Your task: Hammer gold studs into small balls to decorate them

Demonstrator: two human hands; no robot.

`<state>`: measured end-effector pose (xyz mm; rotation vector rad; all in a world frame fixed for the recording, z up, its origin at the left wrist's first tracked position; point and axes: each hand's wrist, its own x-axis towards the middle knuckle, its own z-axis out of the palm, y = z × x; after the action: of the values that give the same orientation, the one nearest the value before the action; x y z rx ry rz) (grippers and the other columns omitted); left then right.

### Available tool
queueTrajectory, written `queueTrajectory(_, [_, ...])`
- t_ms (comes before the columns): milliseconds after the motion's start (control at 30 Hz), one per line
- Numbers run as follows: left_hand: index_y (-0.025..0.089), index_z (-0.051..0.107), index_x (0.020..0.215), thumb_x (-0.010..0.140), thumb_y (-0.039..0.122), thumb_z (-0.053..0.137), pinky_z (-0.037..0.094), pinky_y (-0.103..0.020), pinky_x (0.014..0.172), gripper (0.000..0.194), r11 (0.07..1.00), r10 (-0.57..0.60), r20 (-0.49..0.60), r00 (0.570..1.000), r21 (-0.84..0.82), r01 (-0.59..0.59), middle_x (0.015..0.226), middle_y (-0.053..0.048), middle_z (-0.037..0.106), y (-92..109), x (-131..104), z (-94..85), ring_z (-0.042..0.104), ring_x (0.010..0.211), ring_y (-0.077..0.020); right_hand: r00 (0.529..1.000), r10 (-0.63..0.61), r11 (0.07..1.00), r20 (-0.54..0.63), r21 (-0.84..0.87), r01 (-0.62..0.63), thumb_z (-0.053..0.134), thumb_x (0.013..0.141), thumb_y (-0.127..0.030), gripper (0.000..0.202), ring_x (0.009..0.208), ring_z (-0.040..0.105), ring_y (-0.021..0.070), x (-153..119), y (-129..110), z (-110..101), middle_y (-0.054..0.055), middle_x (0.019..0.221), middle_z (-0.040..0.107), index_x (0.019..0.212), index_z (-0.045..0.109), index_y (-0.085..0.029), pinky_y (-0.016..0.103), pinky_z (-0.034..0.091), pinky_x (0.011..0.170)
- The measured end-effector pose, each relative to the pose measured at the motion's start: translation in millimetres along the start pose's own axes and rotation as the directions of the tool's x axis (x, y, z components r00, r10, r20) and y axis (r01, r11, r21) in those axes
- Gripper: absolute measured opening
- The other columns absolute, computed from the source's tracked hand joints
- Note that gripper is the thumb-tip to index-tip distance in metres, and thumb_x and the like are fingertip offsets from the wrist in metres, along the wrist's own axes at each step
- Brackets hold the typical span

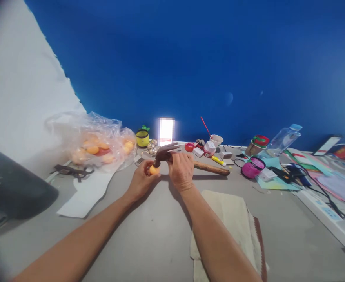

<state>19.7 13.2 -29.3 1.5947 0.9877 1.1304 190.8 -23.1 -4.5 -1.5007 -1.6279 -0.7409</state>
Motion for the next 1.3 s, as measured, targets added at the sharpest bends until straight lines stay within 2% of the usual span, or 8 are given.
queueTrajectory(167, [0.020, 0.068, 0.110, 0.073, 0.023, 0.074, 0.056, -0.037, 0.085, 0.038, 0.994, 0.035, -0.002, 0.999, 0.100, -0.035, 0.108, -0.006, 0.069, -5, 2, -3.5, 0.066, 0.093, -0.0214, 0.997, 0.047, 0.997, -0.060, -0.053, -0.050, 0.057, 0.103, -0.029, 0.015, 0.083, 0.058, 0.0245, 1, 11, 0, 0.008, 0.084, 0.068, 0.103, 0.066, -0.017, 0.037, 0.037, 0.083])
queueTrajectory(500, [0.022, 0.064, 0.105, 0.078, 0.023, 0.065, 0.053, -0.034, 0.080, 0.028, 0.977, 0.097, 0.084, 0.992, 0.182, -0.111, 0.101, -0.003, 0.068, 2, -5, -1.6, 0.063, 0.086, -0.0194, 0.963, 0.158, 0.986, 0.219, -0.091, -0.141, 0.063, 0.098, -0.024, 0.016, 0.092, 0.060, 0.0263, -10, 25, 9, 0.010, 0.096, 0.071, 0.111, 0.067, -0.017, 0.037, 0.037, 0.085])
queueTrajectory(600, [0.023, 0.059, 0.092, 0.076, 0.029, 0.069, 0.050, -0.033, 0.077, 0.020, 0.964, 0.099, 0.137, 0.986, 0.232, -0.129, 0.092, 0.000, 0.065, 9, -9, -1.8, 0.060, 0.080, -0.0187, 0.919, 0.187, 0.981, 0.346, -0.114, -0.157, 0.063, 0.099, -0.026, 0.019, 0.100, 0.058, 0.0273, -10, 24, 7, 0.010, 0.105, 0.071, 0.116, 0.067, -0.019, 0.037, 0.039, 0.087])
queueTrajectory(800, [0.024, 0.050, 0.084, 0.069, 0.019, 0.057, 0.047, -0.031, 0.074, 0.017, 0.938, 0.140, 0.051, 0.989, 0.312, -0.149, 0.082, 0.002, 0.057, 17, -9, -7.3, 0.054, 0.075, -0.0177, 0.779, 0.234, 0.971, 0.582, -0.176, -0.161, 0.061, 0.103, -0.036, 0.025, 0.113, 0.055, 0.0273, -3, 11, 5, 0.011, 0.122, 0.067, 0.123, 0.066, -0.023, 0.037, 0.042, 0.091])
queueTrajectory(933, [0.024, 0.044, 0.072, 0.077, 0.029, 0.056, 0.045, -0.030, 0.069, 0.013, 0.933, 0.123, 0.049, 0.991, 0.336, -0.132, 0.069, 0.003, 0.052, 20, -6, -8.8, 0.051, 0.067, -0.0171, 0.693, 0.258, 0.965, 0.673, -0.205, -0.161, 0.060, 0.104, -0.039, 0.027, 0.118, 0.055, 0.0284, -1, 8, 10, 0.012, 0.123, 0.067, 0.123, 0.067, -0.022, 0.040, 0.043, 0.094])
queueTrajectory(1067, [0.024, 0.060, 0.081, 0.084, 0.043, 0.057, 0.049, -0.031, 0.073, 0.020, 0.928, 0.107, -0.057, 0.993, 0.364, -0.079, 0.076, -0.001, 0.066, 26, 2, -18.2, 0.061, 0.074, -0.0207, 0.658, 0.273, 0.962, 0.702, -0.208, -0.178, 0.059, 0.105, -0.040, 0.028, 0.120, 0.054, 0.0288, 0, 8, 10, 0.013, 0.125, 0.066, 0.124, 0.068, -0.022, 0.041, 0.042, 0.096])
queueTrajectory(1200, [0.024, 0.070, 0.086, 0.086, 0.036, 0.055, 0.050, -0.035, 0.085, 0.019, 0.826, 0.160, -0.123, 0.979, 0.560, -0.065, 0.096, -0.007, 0.075, 32, 22, -42.9, 0.068, 0.094, -0.0276, 0.656, 0.289, 0.957, 0.697, -0.187, -0.223, 0.060, 0.104, -0.041, 0.029, 0.121, 0.054, 0.0288, 1, 7, 7, 0.012, 0.127, 0.064, 0.123, 0.070, -0.022, 0.040, 0.042, 0.097])
queueTrajectory(1300, [0.024, 0.074, 0.081, 0.086, 0.028, 0.055, 0.049, -0.037, 0.080, 0.021, 0.669, 0.094, -0.014, 0.995, 0.741, -0.052, 0.098, -0.010, 0.076, 35, 36, -57.0, 0.068, 0.093, -0.0306, 0.653, 0.298, 0.953, 0.696, -0.172, -0.251, 0.060, 0.103, -0.040, 0.030, 0.122, 0.053, 0.0293, 2, 7, 6, 0.013, 0.128, 0.064, 0.124, 0.071, -0.021, 0.040, 0.042, 0.099])
